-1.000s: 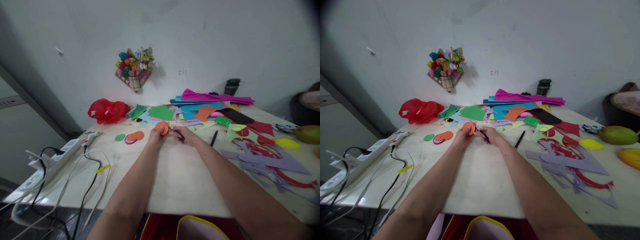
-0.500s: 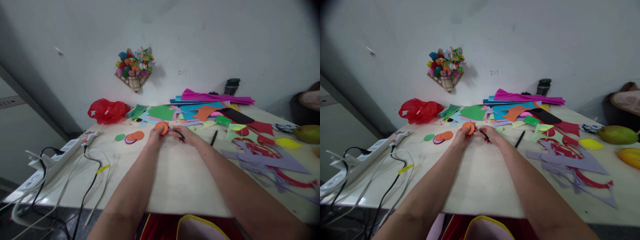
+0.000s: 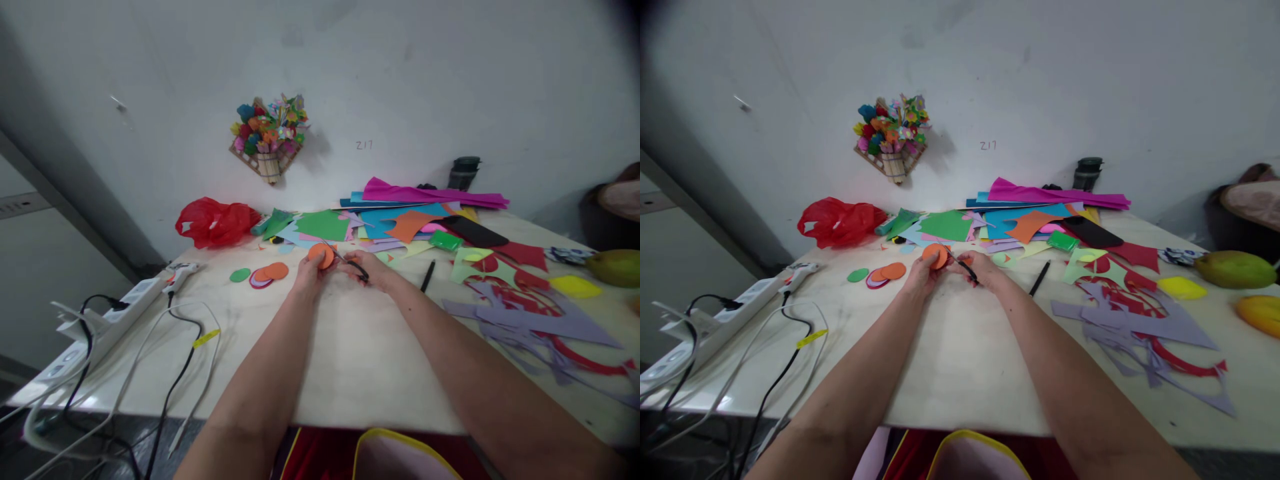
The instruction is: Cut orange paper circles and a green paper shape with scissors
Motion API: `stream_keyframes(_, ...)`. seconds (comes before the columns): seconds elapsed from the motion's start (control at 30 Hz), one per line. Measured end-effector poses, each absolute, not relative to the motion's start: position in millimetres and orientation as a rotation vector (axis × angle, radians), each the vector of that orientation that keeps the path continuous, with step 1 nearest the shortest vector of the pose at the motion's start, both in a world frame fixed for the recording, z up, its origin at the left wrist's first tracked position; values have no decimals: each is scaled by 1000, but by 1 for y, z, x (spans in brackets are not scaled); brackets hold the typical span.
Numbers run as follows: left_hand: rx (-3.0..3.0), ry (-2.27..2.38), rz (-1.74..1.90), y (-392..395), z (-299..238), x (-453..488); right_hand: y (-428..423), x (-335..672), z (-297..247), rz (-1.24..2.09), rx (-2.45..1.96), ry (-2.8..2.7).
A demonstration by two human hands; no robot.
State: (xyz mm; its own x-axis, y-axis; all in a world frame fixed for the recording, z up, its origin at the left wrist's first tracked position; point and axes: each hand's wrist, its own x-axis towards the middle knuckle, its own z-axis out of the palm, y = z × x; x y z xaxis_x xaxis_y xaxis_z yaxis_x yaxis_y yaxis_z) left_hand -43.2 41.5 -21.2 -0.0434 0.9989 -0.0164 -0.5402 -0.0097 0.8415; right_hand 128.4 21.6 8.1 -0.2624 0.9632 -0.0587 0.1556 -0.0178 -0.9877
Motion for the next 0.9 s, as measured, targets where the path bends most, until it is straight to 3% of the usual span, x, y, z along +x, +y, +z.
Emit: stream_keyframes(0.9,829,818,1391,40,-21,-45,19,131,9,1377,-1260,-1499)
